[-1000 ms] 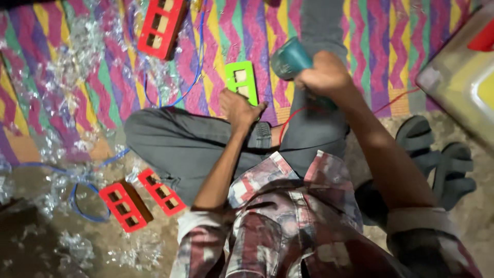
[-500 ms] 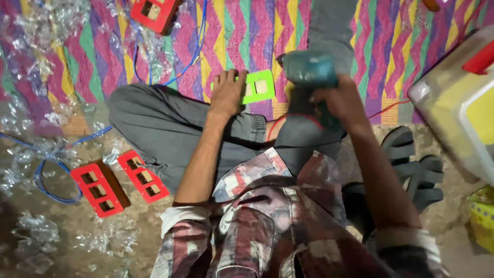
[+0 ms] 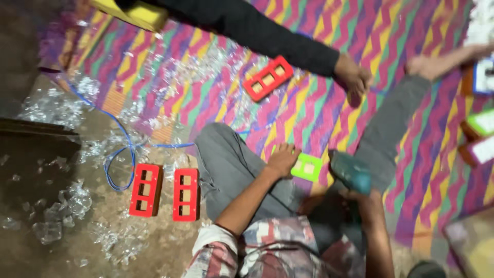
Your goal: The person sits on a floor mat and uses a corded power drill to drill holes in small colored wooden frames, holding each frame steady on their lap and moving between red and green frames as they work.
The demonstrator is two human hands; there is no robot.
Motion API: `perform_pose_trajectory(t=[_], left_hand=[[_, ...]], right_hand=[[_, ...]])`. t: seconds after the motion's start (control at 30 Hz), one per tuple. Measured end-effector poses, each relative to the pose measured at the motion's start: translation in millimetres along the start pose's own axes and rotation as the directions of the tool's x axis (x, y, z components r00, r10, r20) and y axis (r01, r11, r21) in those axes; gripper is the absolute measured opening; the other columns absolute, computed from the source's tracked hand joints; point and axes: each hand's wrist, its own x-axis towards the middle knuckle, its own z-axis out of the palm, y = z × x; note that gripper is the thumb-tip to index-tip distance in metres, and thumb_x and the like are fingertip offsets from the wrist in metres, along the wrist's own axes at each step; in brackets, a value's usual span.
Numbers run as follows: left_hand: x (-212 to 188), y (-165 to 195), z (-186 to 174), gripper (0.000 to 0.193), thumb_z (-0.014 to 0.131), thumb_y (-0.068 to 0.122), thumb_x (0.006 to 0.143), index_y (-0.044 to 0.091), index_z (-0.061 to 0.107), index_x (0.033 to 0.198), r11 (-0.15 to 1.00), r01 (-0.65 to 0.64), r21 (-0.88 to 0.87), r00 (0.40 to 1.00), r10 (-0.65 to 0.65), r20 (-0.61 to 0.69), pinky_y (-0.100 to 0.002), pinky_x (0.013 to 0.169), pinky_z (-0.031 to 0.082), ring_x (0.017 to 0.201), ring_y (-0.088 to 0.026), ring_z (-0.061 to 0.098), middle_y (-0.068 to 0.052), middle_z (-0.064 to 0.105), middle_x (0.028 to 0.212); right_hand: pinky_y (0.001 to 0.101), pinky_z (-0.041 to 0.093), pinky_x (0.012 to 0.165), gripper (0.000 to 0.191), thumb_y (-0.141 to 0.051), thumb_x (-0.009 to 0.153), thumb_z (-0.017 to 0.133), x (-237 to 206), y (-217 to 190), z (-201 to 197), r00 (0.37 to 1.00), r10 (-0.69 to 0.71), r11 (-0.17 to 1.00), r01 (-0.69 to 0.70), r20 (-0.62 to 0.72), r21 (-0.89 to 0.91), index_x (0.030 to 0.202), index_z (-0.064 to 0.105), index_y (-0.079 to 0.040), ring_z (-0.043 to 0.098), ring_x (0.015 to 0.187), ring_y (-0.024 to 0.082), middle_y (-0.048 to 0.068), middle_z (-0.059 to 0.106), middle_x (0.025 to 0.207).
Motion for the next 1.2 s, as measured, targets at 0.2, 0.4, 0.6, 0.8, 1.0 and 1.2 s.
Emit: perform_pose_trajectory(t=[0.2, 0.4, 0.6, 0.8, 1.0, 1.2], left_hand=[[4, -1, -2, 0.094, 0.096, 0.026, 0.044, 0.008, 0.06, 0.129, 0.993, -0.054, 0.106, 0.991, 0.066, -0.114, -0.057, 0.102, 0.04, 0.12, -0.039, 0.051, -0.018, 0.057, 0.125], [8, 0, -7, 0.096, 0.096, 0.031, 0.037, 0.009, 0.062, 0.124, 0.998, -0.065, -0.016, 0.994, 0.063, -0.089, -0.053, 0.1, 0.041, 0.12, -0.036, 0.051, -0.015, 0.057, 0.121], [10, 2, -9, 0.093, 0.096, 0.032, 0.038, 0.008, 0.063, 0.121, 0.999, -0.037, 0.012, 0.999, 0.037, -0.037, -0.05, 0.1, 0.042, 0.119, -0.035, 0.052, -0.015, 0.057, 0.121], [7, 1, -16, 0.093, 0.096, 0.033, 0.039, 0.007, 0.063, 0.122, 0.999, -0.039, 0.01, 0.999, 0.039, -0.03, -0.05, 0.1, 0.042, 0.118, -0.035, 0.052, -0.015, 0.058, 0.12], [0, 0, -20, 0.095, 0.097, 0.034, 0.038, 0.006, 0.063, 0.123, 0.998, -0.066, -0.003, 0.994, 0.065, -0.083, -0.05, 0.1, 0.041, 0.119, -0.036, 0.051, -0.015, 0.058, 0.12], [9, 0, -40, 0.118, 0.099, 0.046, 0.046, 0.008, 0.046, 0.144, 0.9, -0.082, -0.428, 0.996, 0.056, -0.072, -0.053, 0.111, 0.034, 0.134, -0.04, 0.042, -0.02, 0.048, 0.141]], right_hand=[[0.0367, 0.055, 0.053, 0.024, -0.017, 0.073, 0.074, 37, 4, -21, 0.962, -0.206, 0.965, 0.23, 0.181, -0.124, 0.087, 0.08, 0.001, 0.07, 0.054, 0.024, 0.011, 0.075, 0.077], [0.0409, 0.056, 0.059, 0.025, -0.009, 0.083, 0.078, 95, 25, -37, 0.987, 0.1, 0.988, -0.085, 0.122, -0.127, 0.104, 0.078, 0.005, 0.069, 0.064, 0.03, 0.027, 0.075, 0.082], [0.0388, 0.061, 0.084, 0.041, -0.018, 0.081, 0.07, 57, -28, -25, 0.751, -0.334, 0.809, 0.539, 0.57, -0.236, 0.12, 0.068, -0.006, 0.073, 0.092, 0.021, 0.011, 0.069, 0.117], [0.0556, 0.009, 0.119, 0.118, -0.073, 0.077, 0.062, 115, -309, 11, 0.643, -0.491, 0.841, 0.526, -0.588, -0.127, 0.153, 0.004, -0.004, 0.006, 0.144, 0.032, 0.017, 0.004, 0.16], [0.0664, -0.01, 0.126, 0.141, -0.095, 0.08, 0.046, 115, -367, 23, 0.68, -0.343, 0.889, 0.458, -0.648, 0.01, 0.164, -0.017, -0.001, -0.018, 0.161, 0.038, 0.02, -0.019, 0.174], [0.0657, -0.009, 0.126, 0.141, -0.096, 0.078, 0.044, 74, -370, 35, 0.695, -0.312, 0.904, 0.427, -0.648, 0.022, 0.163, -0.017, -0.002, -0.017, 0.161, 0.037, 0.019, -0.019, 0.174]])
